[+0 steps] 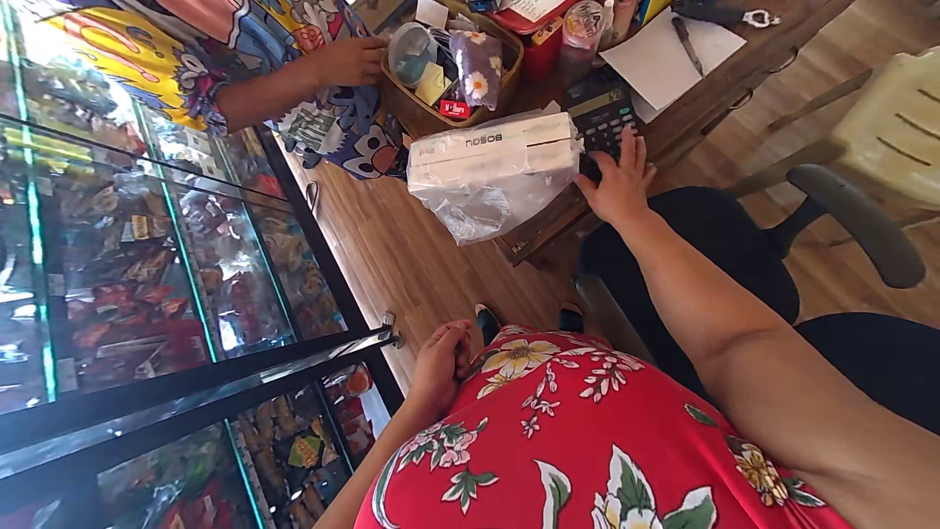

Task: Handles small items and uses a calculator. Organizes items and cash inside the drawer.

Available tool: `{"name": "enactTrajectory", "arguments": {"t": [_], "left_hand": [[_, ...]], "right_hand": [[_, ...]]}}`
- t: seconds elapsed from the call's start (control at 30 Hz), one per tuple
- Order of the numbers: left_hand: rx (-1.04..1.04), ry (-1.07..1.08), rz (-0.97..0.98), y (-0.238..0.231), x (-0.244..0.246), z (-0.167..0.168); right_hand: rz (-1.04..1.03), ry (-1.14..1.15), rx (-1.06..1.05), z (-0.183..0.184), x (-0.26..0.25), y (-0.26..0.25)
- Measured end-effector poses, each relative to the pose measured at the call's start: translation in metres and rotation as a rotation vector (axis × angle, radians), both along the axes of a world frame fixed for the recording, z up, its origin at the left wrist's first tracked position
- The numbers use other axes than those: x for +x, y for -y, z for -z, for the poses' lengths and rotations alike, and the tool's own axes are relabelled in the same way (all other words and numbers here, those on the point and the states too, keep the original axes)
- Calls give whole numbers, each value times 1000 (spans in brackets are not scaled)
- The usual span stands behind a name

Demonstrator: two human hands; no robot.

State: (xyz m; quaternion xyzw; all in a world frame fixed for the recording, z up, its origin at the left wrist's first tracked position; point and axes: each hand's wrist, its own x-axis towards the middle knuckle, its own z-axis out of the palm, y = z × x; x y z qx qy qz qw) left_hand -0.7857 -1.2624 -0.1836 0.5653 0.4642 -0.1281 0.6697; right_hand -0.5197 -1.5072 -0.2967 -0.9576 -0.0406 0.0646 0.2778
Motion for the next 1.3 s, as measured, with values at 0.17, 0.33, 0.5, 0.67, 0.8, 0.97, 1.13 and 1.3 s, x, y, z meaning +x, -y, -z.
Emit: {"name": "enactTrajectory", "arguments": {"t": [0.17, 0.33, 0.5, 0.67, 0.8, 0.97, 1.13, 1.3], "left_hand": [[7, -8, 25, 1, 0, 0], [-2, 2, -9, 0, -3, 1], [-7, 10, -9, 1, -4, 0], [-1, -6, -5, 3, -3, 0], [4, 5, 21, 5, -2, -1], [15, -9, 23, 3, -3, -1], [54, -26, 62, 5, -3, -5], [58, -15, 71, 6, -1, -5]], "right_hand": [[-25, -17, -22, 1, 2, -3], [-68, 32, -27, 7, -7, 6], [-6, 43, 33, 6, -8, 21], [61, -73, -38, 4, -4, 36], [97, 14, 49, 5, -7, 39], [385, 45, 442, 30, -32, 43], [286, 115, 321, 38, -37, 34], [213, 52, 132, 29, -12, 29]]}}
